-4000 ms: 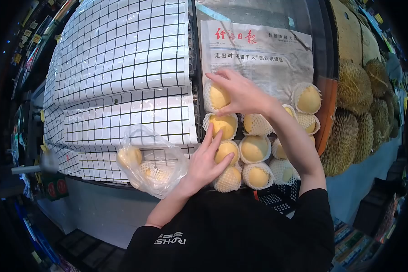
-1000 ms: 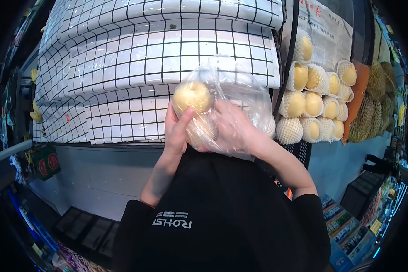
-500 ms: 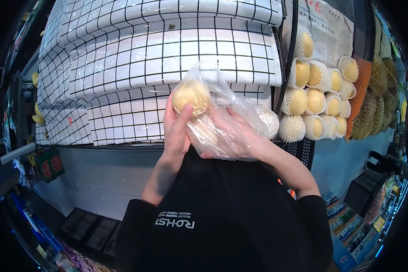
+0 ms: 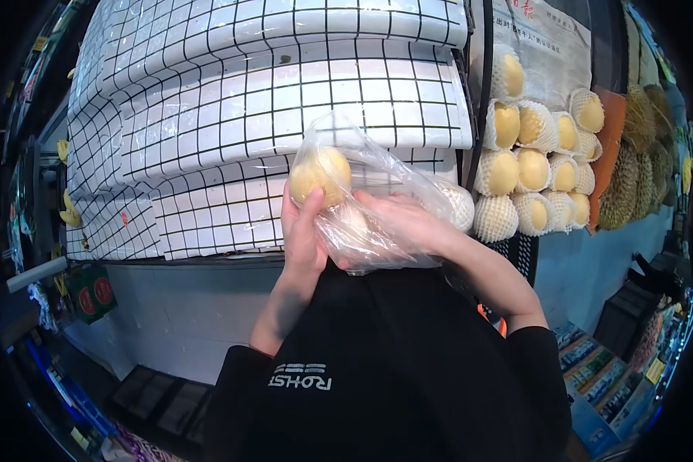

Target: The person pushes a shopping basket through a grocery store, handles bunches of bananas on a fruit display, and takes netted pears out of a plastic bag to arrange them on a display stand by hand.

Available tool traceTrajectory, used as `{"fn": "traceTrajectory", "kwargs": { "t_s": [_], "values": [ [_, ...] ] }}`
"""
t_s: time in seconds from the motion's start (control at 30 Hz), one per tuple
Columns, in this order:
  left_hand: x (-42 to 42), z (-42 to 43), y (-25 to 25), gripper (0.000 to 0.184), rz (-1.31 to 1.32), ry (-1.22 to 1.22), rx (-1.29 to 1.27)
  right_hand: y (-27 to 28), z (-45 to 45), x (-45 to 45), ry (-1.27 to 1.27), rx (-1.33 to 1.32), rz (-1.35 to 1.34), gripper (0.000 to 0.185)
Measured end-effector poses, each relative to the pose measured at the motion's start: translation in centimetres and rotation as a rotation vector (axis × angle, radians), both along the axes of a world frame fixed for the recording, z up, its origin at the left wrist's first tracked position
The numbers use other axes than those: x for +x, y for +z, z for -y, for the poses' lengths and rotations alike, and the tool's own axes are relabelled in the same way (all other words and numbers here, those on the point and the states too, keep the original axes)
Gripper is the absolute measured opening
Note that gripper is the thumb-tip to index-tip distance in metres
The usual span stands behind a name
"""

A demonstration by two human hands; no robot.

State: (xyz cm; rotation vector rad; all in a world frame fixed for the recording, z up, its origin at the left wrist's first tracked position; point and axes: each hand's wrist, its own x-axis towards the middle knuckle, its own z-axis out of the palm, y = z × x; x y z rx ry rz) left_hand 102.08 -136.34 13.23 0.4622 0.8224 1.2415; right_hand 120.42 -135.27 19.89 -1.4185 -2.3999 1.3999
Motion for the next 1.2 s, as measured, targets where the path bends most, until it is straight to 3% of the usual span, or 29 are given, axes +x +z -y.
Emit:
{"fn": "traceTrajectory", "kwargs": {
  "t_s": [0.1,0.2,0.33,0.43,0.5,0.6,0.73,0.83,1.03,1.2],
  "values": [
    [-0.2,0.5,-0.5,0.054,-0.015,0.004,0.005,-1.8,0.1,0.2,-0.017,-0.121,-0.040,0.063],
    [-0.5,0.8,-0.5,0.058,0.089,-0.023,0.021,-2.3,0.4,0.4,-0.009,-0.010,-0.159,0.063],
    [-0.8,1.1,-0.8,0.063,0.213,-0.035,-0.062,-1.6,0.5,0.9,-0.014,-0.053,-0.182,0.063],
    [-0.9,1.6,-1.2,0.062,0.126,-0.015,-0.094,-1.3,0.0,0.9,-0.013,-0.101,-0.081,0.060],
    [-0.9,1.7,-1.6,0.061,0.159,-0.002,-0.103,-1.9,-0.5,0.2,0.100,-0.139,0.124,0.055],
    [-0.9,1.6,-1.1,0.060,0.237,0.009,-0.091,-1.4,-1.3,-0.7,0.029,-0.307,0.159,0.050],
    [-1.0,1.2,-0.8,0.059,0.324,-0.014,-0.034,-1.7,-1.5,-0.8,0.089,-0.307,0.114,0.047],
    [-0.7,1.1,-0.7,0.059,0.369,-0.055,0.051,-0.7,-1.0,-0.6,-0.030,-0.387,0.040,0.045],
    [-1.2,0.7,-1.4,0.059,0.327,0.000,-0.001,1.8,0.9,-1.0,-0.190,-0.133,-0.066,0.045],
    [-1.1,0.8,-1.0,0.057,0.329,0.060,-0.064,1.4,2.3,-1.2,-0.326,-0.028,-0.006,0.066]
  ]
}}
